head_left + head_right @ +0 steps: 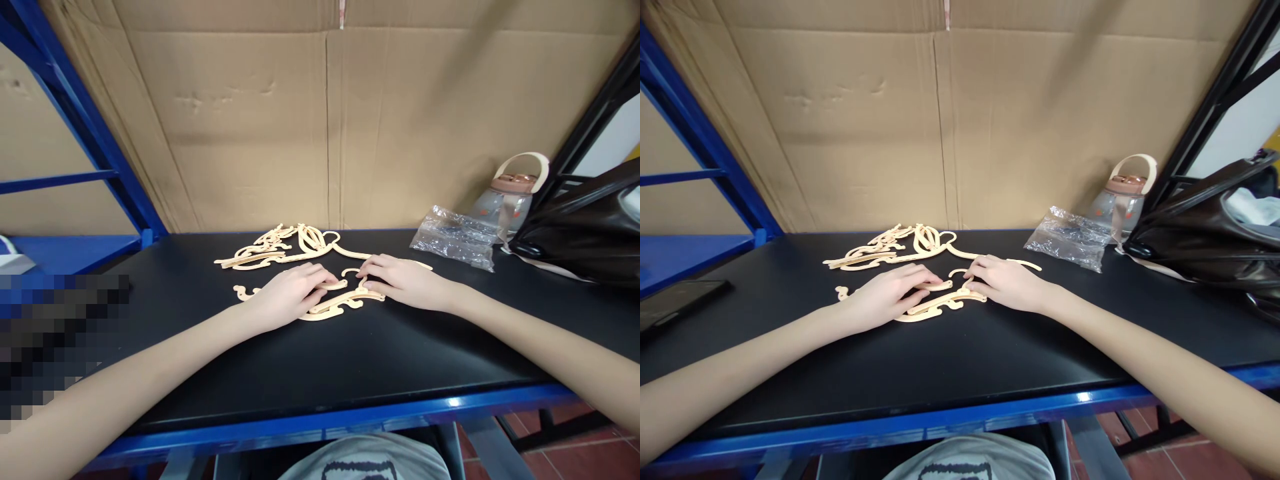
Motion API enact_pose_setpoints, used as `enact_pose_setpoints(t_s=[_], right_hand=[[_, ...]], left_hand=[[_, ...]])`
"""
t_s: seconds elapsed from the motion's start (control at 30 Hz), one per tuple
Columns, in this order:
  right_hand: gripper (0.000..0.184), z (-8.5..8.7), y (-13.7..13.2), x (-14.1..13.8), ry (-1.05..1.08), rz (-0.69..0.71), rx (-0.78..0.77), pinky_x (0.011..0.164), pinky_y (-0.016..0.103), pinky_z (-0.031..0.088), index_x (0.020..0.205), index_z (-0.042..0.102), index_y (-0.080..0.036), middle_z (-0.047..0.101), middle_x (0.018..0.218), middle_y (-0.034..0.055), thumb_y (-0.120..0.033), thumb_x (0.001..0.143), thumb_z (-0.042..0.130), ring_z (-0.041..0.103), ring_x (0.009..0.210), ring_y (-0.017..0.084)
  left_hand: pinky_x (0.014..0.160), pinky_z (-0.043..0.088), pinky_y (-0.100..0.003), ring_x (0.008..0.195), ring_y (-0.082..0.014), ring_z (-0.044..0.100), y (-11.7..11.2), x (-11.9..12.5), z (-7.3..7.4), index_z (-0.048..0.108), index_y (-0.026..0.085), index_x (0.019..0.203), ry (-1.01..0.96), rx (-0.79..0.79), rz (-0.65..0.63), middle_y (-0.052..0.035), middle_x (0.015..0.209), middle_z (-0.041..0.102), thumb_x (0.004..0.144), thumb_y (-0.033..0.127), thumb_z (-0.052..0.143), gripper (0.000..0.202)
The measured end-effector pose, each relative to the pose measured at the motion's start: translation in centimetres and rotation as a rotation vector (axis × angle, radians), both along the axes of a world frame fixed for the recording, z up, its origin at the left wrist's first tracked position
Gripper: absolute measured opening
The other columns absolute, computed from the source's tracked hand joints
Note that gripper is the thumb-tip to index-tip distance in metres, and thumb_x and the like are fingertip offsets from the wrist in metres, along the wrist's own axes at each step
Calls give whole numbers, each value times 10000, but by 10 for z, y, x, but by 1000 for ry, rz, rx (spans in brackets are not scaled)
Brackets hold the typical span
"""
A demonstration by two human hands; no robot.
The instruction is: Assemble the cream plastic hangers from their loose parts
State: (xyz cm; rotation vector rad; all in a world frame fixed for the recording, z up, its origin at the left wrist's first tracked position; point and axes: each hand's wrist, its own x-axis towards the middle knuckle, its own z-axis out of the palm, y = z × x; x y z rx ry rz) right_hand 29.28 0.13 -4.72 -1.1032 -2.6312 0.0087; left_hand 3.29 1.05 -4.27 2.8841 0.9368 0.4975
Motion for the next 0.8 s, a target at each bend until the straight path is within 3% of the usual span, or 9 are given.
enact_pose_setpoints(t_s=[0.17,0.43,0.63,0.8], right_hand=[[302,0,5,2,-3,2,3,882,410,512,1061,649,-238,617,1136,59,-331,965,378,581,1055,217],[311,-7,2,-4,17,-46,120,943,411,494,1199,585,-225,513,1270,110,-250,956,393,514,1179,231],[286,1,6,-9,56,113,22,1012,405,426,1166,603,-231,528,1273,76,-201,937,434,468,1185,207],[204,17,12,-17,0,220,-64,950,390,430,1066,642,-207,626,1065,63,-234,899,529,536,1049,204]], left_hand=[[877,476,-327,996,-188,593,2,0,-1,588,199,1162,13,22,-19,-54,1049,644,938,225,420,281],[855,467,-295,988,-183,591,8,3,-8,613,211,1119,-63,-23,-2,-41,1031,638,941,320,451,264],[760,453,-265,894,-161,592,13,10,3,644,232,1059,26,-109,-3,-14,1036,613,922,368,483,252],[674,425,-266,817,-170,563,12,20,6,623,199,884,69,-52,48,-14,897,597,902,371,511,206]])
